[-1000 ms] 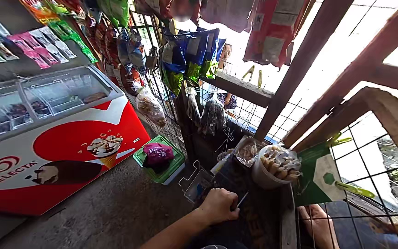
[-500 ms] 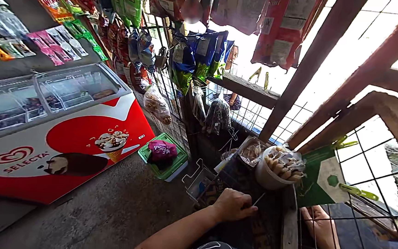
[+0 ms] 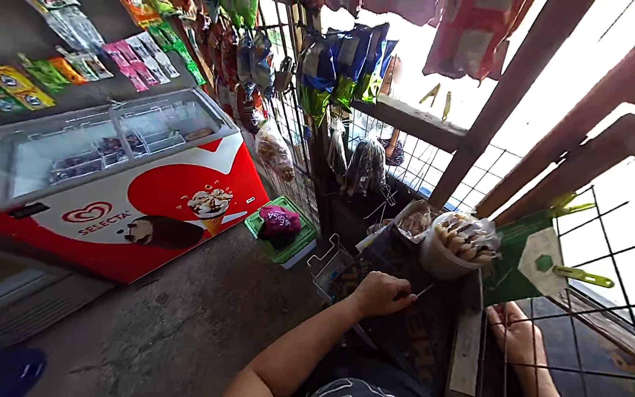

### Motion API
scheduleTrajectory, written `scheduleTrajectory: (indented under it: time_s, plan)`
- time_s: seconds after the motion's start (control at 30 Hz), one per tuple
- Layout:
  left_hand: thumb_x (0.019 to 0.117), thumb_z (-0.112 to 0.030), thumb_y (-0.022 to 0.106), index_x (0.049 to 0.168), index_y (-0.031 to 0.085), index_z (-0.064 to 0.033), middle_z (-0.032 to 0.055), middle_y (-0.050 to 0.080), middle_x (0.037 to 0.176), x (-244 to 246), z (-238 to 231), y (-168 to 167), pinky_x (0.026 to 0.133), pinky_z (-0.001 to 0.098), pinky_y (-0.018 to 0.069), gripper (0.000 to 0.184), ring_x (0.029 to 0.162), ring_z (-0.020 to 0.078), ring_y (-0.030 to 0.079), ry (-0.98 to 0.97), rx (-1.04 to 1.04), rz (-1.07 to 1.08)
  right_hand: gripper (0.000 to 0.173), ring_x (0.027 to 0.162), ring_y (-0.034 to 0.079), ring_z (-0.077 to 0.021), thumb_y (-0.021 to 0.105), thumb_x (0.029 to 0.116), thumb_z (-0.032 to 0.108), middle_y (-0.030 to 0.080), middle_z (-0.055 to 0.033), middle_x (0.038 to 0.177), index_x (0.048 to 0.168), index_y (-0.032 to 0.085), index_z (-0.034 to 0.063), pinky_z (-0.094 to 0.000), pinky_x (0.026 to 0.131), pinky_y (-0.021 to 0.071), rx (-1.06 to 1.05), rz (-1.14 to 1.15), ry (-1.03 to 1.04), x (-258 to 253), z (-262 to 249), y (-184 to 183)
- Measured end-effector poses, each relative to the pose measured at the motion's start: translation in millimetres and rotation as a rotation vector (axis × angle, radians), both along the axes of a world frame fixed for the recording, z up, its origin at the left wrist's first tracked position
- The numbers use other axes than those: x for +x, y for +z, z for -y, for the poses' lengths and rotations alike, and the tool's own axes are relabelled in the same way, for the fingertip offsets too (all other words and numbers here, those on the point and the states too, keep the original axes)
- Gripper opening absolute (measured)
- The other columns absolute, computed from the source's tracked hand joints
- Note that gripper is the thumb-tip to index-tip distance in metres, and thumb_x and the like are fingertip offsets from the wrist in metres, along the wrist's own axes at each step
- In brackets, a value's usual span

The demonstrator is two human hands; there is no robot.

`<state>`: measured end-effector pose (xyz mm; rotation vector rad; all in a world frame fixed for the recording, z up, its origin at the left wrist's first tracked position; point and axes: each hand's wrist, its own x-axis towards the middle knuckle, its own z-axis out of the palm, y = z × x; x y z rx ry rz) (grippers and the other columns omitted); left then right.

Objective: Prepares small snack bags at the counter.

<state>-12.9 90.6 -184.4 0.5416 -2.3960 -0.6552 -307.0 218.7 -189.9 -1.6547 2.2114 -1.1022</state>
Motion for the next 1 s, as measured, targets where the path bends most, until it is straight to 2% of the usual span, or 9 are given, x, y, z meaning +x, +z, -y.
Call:
scheduleTrajectory:
  time_s: [0.17, 0.3, 0.4, 0.5, 0.57, 0.63, 0.73, 0.83, 1.0]
  plan:
    - [0.1023, -0.013, 0.057, 0.108, 0.074, -0.002, 0.0104, 0.072, 0.078, 9.1, -13.1, 45.7, 0.063, 0.0373, 0.056, 0.021, 0.062, 0.018, 0.066, -0.069, 0.089, -0.17, 0.025, 0.061, 0.058, -0.0152, 0.059, 0.0956, 0.021, 0.064, -0.0087, 0.073, 0.104, 0.065, -0.0024, -0.0407, 0.06, 0.0491, -0.008, 0.018, 0.022, -1.3, 2.8, 3.0]
    - [0.0991, -0.007, 0.056, 0.096, 0.073, -0.0033, 0.0075, 0.067, 0.069, 28.0, -58.7, 140.8, 0.056, 0.0295, 0.0482, 0.018, 0.057, 0.0132, 0.06, -0.56, 0.014, -0.28, 0.026, 0.062, 0.058, -0.0133, 0.059, 0.0947, 0.022, 0.064, -0.0077, 0.072, 0.102, 0.066, -0.0019, -0.0385, 0.06, 0.048, -0.011, 0.013, 0.006, -4.0, 2.8, 1.4]
    - [0.1044, -0.014, 0.055, 0.092, 0.069, -0.0041, 0.0033, 0.07, 0.083, 46.2, -30.1, 171.8, 0.067, 0.0165, 0.0518, 0.022, 0.071, 0.0009, 0.063, -0.404, 0.043, -0.434, 0.03, 0.067, 0.062, -0.0174, 0.057, 0.0952, 0.023, 0.067, -0.0111, 0.078, 0.106, 0.067, -0.0035, -0.0425, 0.065, 0.0517, -0.047, 0.057, 0.035, -4.4, 9.8, 2.7]
    - [0.1024, -0.011, 0.052, 0.1, 0.071, -0.0022, 0.0037, 0.073, 0.097, 48.8, 37.7, 144.6, 0.075, 0.0271, 0.0577, 0.021, 0.082, 0.0058, 0.066, 0.011, 0.12, -0.336, 0.033, 0.087, 0.071, -0.0195, 0.059, 0.0978, 0.022, 0.073, -0.0145, 0.098, 0.115, 0.069, -0.0038, -0.0421, 0.08, 0.0591, -0.097, 0.166, 0.048, 0.8, 8.4, 7.9]
    - [0.1007, -0.012, 0.051, 0.105, 0.071, 0.0004, 0.0088, 0.073, 0.103, 35.2, 54.4, 100.2, 0.08, 0.0343, 0.0592, 0.024, 0.088, 0.0119, 0.069, 0.017, 0.156, -0.193, 0.032, 0.095, 0.072, -0.022, 0.061, 0.0983, 0.02, 0.074, -0.016, 0.104, 0.117, 0.069, -0.0044, -0.0429, 0.089, 0.0585, -0.09, 0.192, 0.001, 4.7, 6.0, 10.6]
    - [0.0974, -0.011, 0.051, 0.103, 0.073, 0.0032, 0.0088, 0.075, 0.099, 23.7, 42.9, 68.5, 0.078, 0.0263, 0.0573, 0.026, 0.083, 0.0059, 0.068, -0.072, 0.211, -0.122, 0.032, 0.1, 0.071, -0.0188, 0.058, 0.1, 0.022, 0.074, -0.0126, 0.107, 0.12, 0.069, -0.0004, -0.0398, 0.095, 0.0563, -0.021, 0.269, -0.036, 1.9, 10.5, 14.7]
    - [0.0941, -0.005, 0.052, 0.101, 0.07, 0.0061, 0.0016, 0.074, 0.095, 22.3, 19.1, 33.1, 0.079, 0.0171, 0.0547, 0.023, 0.084, -0.0033, 0.066, -0.064, 0.452, -0.191, 0.03, 0.092, 0.07, -0.0161, 0.057, 0.1009, 0.016, 0.073, -0.0142, 0.103, 0.122, 0.066, -0.0029, -0.035, 0.087, 0.0565, 0.027, 0.433, -0.024, -4.8, 11.8, 12.6]
    - [0.0941, -0.003, 0.053, 0.1, 0.071, -0.0012, -0.0096, 0.074, 0.093, 20.3, 13.5, 14.5, 0.075, 0.0139, 0.0541, 0.019, 0.082, -0.0068, 0.065, -0.031, 0.587, -0.322, 0.029, 0.088, 0.067, -0.0134, 0.058, 0.1027, 0.014, 0.069, -0.0147, 0.109, 0.125, 0.062, -0.0036, -0.0306, 0.08, 0.056, 0.091, 0.511, 0.002, -5.4, -0.2, 32.6]
    - [0.0939, -0.003, 0.055, 0.098, 0.072, -0.0008, -0.0063, 0.074, 0.09, 18.4, 9.6, 12.2, 0.076, 0.0145, 0.0556, 0.018, 0.081, -0.0052, 0.066, -0.108, 0.583, -0.296, 0.027, 0.087, 0.07, -0.0152, 0.059, 0.0986, 0.02, 0.073, -0.0103, 0.109, 0.116, 0.071, 0.0034, -0.0337, 0.077, 0.06, -0.15, 0.061, -0.252, -6.1, -76.3, 58.2]
